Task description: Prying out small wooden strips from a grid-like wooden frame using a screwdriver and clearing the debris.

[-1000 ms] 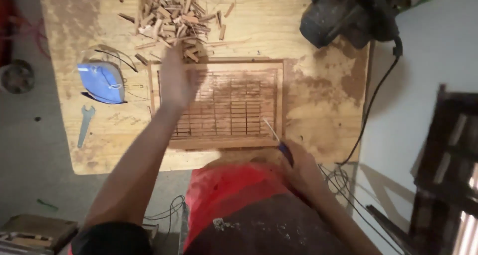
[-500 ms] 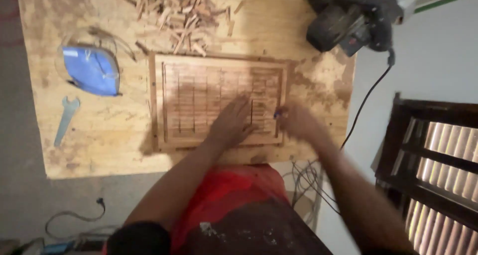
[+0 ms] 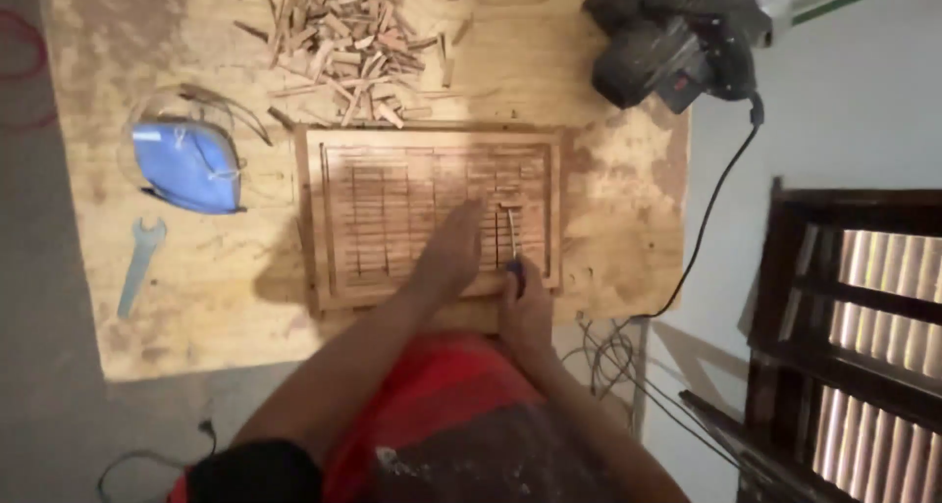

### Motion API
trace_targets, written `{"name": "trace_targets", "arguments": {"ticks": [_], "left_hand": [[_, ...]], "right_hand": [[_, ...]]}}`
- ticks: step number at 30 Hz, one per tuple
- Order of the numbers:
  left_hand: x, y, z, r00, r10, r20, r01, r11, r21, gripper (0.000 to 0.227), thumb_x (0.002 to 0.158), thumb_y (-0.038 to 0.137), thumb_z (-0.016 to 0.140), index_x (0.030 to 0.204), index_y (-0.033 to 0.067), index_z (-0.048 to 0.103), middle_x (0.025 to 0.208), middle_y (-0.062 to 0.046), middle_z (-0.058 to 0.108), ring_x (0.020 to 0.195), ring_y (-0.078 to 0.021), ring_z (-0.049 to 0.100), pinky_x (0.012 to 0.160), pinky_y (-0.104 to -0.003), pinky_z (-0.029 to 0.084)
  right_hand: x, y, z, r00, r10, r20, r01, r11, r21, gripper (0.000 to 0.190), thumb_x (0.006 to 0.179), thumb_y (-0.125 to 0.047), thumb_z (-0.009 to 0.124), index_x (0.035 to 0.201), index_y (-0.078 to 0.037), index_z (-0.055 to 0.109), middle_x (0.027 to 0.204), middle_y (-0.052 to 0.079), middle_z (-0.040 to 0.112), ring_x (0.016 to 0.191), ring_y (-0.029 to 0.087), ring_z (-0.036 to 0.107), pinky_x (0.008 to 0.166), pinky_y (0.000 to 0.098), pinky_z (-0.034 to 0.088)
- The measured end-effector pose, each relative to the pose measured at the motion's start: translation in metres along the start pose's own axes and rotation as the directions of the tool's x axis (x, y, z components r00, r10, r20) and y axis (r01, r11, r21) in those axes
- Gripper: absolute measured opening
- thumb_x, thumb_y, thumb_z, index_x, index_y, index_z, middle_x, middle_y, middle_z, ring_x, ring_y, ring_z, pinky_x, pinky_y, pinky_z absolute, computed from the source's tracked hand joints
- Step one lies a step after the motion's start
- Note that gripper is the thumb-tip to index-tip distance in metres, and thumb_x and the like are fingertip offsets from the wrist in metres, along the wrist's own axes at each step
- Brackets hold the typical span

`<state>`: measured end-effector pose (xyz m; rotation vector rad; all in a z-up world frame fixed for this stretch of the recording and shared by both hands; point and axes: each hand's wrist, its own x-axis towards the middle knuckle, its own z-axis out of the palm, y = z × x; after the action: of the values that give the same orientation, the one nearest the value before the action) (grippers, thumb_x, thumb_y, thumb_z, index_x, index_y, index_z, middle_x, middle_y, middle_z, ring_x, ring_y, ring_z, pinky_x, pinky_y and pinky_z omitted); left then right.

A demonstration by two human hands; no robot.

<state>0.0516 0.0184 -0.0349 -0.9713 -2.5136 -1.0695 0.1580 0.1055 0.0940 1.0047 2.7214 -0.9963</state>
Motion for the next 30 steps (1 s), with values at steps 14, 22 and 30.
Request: {"name": "trace_targets", "arguments": {"ticks": [14, 22, 30], "left_hand": [[0.075, 0.038, 0.011, 0.857, -0.21, 0.47, 0.289, 0.952, -0.101, 0.018, 0.097, 0.02, 0.058, 0.091, 0.0176, 0.075, 0.093, -0.008, 0.064, 0.088, -0.0264, 0.066, 0.091, -0.038, 0.046], [0.168, 0.038, -0.049, 0.753, 0.404, 0.519, -0.571, 0.794, 0.209, 0.029, 0.098, 0.003, 0.051, 0.075, 0.019, 0.045, 0.079, 0.001, 0.047, 0.07, -0.0153, 0.045, 0.074, -0.028, 0.038], [0.279, -0.027, -0.16, 0.55, -0.493, 0.674, 0.606, 0.791, 0.084, 0.021, 0.11, 0.009, 0.052, 0.109, 0.0044, 0.072, 0.096, -0.011, 0.07, 0.07, -0.0157, 0.067, 0.063, -0.021, 0.064]], "right_hand": [[0.002, 0.056, -0.024, 0.987, 0.158, 0.031, -0.159, 0.987, 0.035, 0.04, 0.101, -0.038, 0.057, 0.139, -0.026, 0.055, 0.112, 0.017, 0.075, 0.106, 0.042, 0.071, 0.09, 0.0535, 0.058], [0.005, 0.025, -0.082, 0.974, 0.091, 0.206, -0.094, 0.996, 0.008, 0.049, 0.091, -0.033, 0.062, 0.139, -0.022, 0.062, 0.106, 0.021, 0.075, 0.103, 0.042, 0.071, 0.089, 0.0521, 0.058], [0.035, -0.018, -0.098, 0.887, -0.178, 0.426, 0.2, 0.98, -0.006, 0.05, 0.096, -0.021, 0.046, 0.144, -0.011, 0.056, 0.105, 0.015, 0.071, 0.086, 0.035, 0.067, 0.07, 0.0457, 0.05]]}}
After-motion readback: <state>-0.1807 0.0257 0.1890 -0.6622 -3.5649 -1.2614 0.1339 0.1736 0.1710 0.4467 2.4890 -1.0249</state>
